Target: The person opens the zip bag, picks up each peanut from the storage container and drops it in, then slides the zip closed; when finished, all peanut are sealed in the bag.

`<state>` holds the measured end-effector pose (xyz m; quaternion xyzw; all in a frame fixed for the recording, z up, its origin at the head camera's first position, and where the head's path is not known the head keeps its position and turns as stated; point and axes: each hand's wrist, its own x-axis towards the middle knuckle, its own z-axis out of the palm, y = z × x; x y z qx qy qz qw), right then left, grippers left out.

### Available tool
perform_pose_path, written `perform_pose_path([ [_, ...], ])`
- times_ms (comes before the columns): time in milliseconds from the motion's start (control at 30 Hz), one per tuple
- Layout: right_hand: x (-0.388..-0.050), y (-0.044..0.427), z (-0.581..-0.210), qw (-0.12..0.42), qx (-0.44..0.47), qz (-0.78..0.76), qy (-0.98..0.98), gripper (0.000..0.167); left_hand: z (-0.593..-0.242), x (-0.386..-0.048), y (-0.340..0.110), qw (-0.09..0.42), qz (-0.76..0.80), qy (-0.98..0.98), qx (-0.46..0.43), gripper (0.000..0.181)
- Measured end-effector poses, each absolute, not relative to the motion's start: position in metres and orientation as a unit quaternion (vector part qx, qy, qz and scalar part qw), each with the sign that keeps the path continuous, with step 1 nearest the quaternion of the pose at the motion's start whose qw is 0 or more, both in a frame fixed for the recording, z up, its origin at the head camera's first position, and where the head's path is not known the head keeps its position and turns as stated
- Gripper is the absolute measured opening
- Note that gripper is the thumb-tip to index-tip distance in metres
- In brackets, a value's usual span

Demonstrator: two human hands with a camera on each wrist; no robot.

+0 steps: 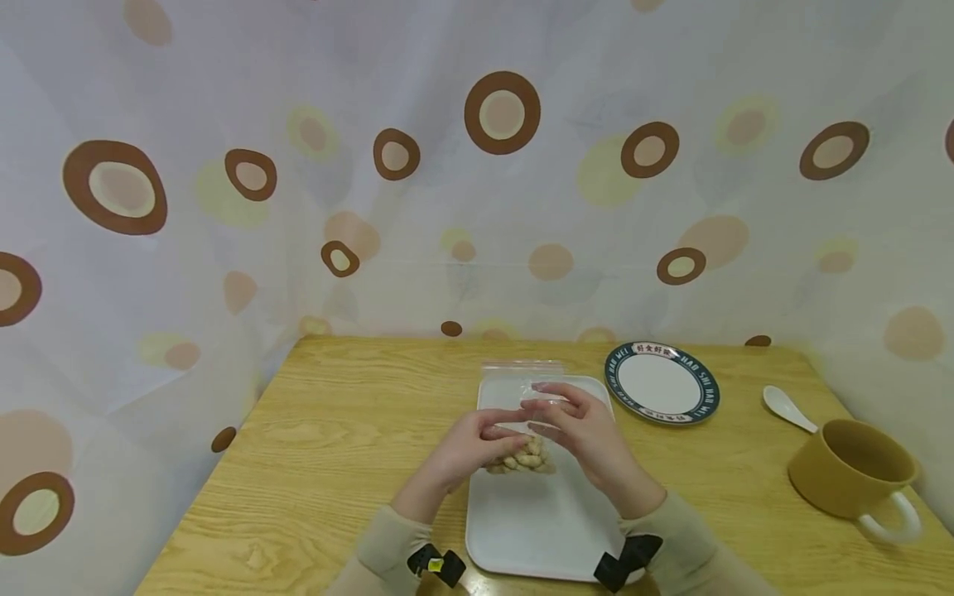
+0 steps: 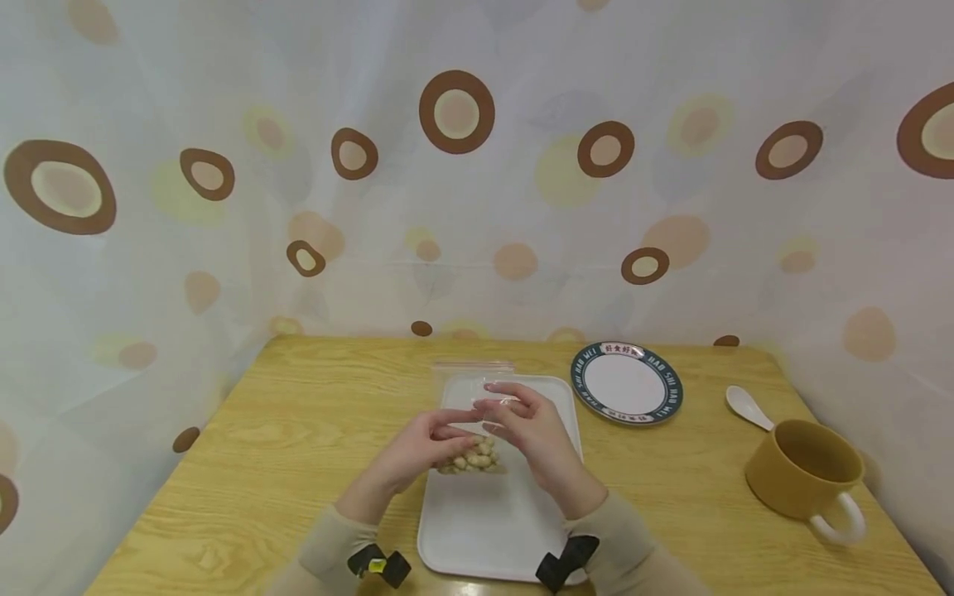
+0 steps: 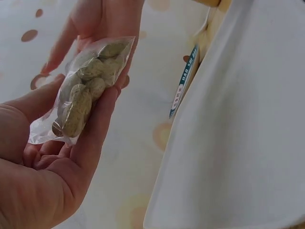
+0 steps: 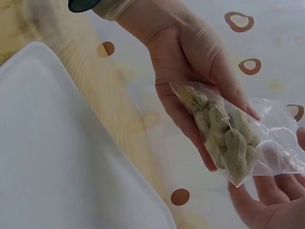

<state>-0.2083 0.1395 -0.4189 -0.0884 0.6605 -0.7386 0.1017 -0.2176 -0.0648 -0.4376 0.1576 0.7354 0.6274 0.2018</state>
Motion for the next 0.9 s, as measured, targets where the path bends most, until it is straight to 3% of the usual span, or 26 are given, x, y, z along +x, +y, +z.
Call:
perform_pose_path([
  [167,-0.209,0.135,-0.422,0.149,-0.064,-0.672,0.723,0.055,-0.445,-0.221,-0.075,0.187,0.627,0.745,0.129,0.049],
  [400,-0.209,0.124,-0.430,0.168,-0.042,-0.663,0.728,0.044,-0.448,-0.223,-0.090,0.199,0.626,0.747,0.106,0.046],
  [567,-0.213,0.111,-0.435,0.174,-0.029,-0.683,0.708,0.045,-0.452,-0.228,-0.108,0.218,0.642,0.726,0.115,0.049],
  [900,-0.226,0.082,-0.446,0.240,-0.026,-0.705,0.667,0.048,-0.460,-0.230,-0.154,0.233,0.658,0.712,0.072,0.045],
])
